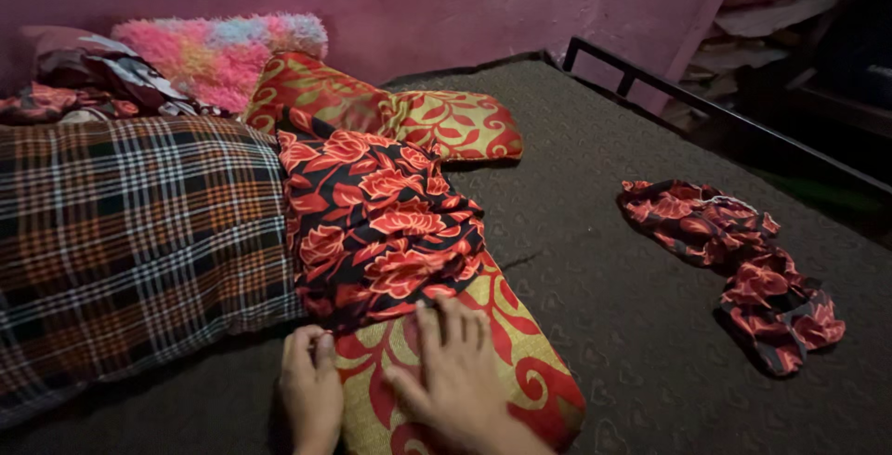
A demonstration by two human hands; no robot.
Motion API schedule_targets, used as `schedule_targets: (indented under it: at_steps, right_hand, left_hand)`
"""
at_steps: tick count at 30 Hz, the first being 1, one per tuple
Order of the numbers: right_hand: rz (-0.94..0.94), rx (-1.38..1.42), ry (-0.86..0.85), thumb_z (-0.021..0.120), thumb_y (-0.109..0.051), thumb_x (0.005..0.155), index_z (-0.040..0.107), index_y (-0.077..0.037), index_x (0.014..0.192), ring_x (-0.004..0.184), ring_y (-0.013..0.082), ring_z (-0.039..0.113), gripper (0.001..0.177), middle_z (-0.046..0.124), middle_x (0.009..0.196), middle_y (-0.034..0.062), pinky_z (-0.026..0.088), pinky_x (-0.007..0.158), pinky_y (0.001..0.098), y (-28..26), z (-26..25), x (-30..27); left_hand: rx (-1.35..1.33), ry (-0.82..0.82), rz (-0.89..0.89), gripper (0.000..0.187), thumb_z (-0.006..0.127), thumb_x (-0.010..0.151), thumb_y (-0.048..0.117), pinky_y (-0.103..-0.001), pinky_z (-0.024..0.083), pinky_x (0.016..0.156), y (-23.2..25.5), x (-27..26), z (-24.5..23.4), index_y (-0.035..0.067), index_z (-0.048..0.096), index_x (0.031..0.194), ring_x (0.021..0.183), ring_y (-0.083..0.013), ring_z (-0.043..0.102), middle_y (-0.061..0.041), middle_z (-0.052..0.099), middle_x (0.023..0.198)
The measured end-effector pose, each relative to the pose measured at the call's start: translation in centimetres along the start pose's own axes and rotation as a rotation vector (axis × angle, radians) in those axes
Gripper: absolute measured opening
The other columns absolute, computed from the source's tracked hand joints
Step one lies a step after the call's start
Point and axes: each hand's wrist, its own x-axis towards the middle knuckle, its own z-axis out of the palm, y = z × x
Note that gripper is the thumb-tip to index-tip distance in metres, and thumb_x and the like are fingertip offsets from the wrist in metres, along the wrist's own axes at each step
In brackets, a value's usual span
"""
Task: The person places a floral-patterned pillowcase over a pillow on a bed. They align the corners, tuck the pillow inside, and smooth the fabric to fit the case. The person then moves the finished pillow aside and repeats the process with a second pillow.
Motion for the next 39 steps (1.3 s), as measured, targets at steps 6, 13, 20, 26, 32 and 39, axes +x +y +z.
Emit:
schedule_targets:
  at_steps: [6,13,20,26,32,39]
  right_hand:
    - [-0.224,-0.277,0.121,0.054,-0.045,0.092,0.042,0.005,0.147,0.140,0.0554,0.031,0.075,0.037,0.149,0.0358,0.014,0.105,0.0833,-4.8,5.3,-0.5]
    - [-0.177,-0.420,0.374,0.049,-0.023,0.090,0.054,0.001,0.141,0.132,0.0627,0.038,0.057,0.041,0.145,0.0395,0.022,0.100,0.0846,-6.4,10.4,2.6]
    - [-0.166,-0.377,-0.060,0.059,-0.026,0.091,0.068,0.000,0.118,0.125,0.0591,0.047,0.038,0.061,0.125,0.0303,0.029,0.100,0.0823,-5.5,7.7,6.6]
    - [-0.294,-0.096,-0.252,0.065,-0.039,0.081,0.073,-0.018,0.113,0.116,0.0421,0.061,0.039,0.071,0.116,0.0135,0.045,0.098,0.0635,-1.2,3.8,8.5]
    - [-0.788,-0.122,-0.271,0.069,-0.049,0.084,0.065,-0.011,0.127,0.125,0.0402,0.056,0.058,0.061,0.132,0.0197,0.043,0.106,0.0531,4.2,-2.1,8.6]
    - [-1.205,-0.583,-0.403,0.066,-0.032,0.081,0.055,-0.015,0.144,0.126,0.0338,0.057,0.065,0.047,0.151,0.0210,0.050,0.095,0.0487,9.9,-13.4,10.1]
  left_hand:
    - [-0.166,0.257,-0.040,0.021,0.048,0.109,0.020,-0.040,0.050,0.086,0.8,1.4,1.0,0.001,0.057,0.110,0.096,-0.0306,0.067,-0.014,0.070,0.105]
    - [-0.528,-0.014,-0.187,0.027,0.042,0.108,0.031,-0.025,0.047,0.050,1.0,5.3,0.2,0.008,0.054,0.099,0.072,-0.0100,0.066,-0.005,0.064,0.088]
    - [-0.491,-0.440,-0.128,0.036,0.049,0.108,0.030,-0.029,0.035,0.041,2.4,6.0,-1.1,0.004,0.058,0.085,0.050,-0.0138,0.046,-0.001,0.055,0.064]
    - [0.024,-0.692,0.132,0.042,0.080,0.076,0.047,-0.036,0.055,0.057,7.7,4.7,-2.9,0.006,0.075,0.081,0.057,-0.0164,0.066,-0.006,0.071,0.062]
    - [0.614,-0.787,0.149,0.050,0.076,0.082,0.062,-0.048,0.058,0.078,12.6,2.3,-3.8,0.013,0.073,0.088,0.087,-0.0367,0.074,-0.014,0.074,0.084]
    - [0.900,-0.724,0.620,0.073,0.074,0.070,0.033,-0.044,0.055,0.086,14.2,1.4,-0.6,0.017,0.051,0.137,0.115,-0.0317,0.063,-0.014,0.059,0.132]
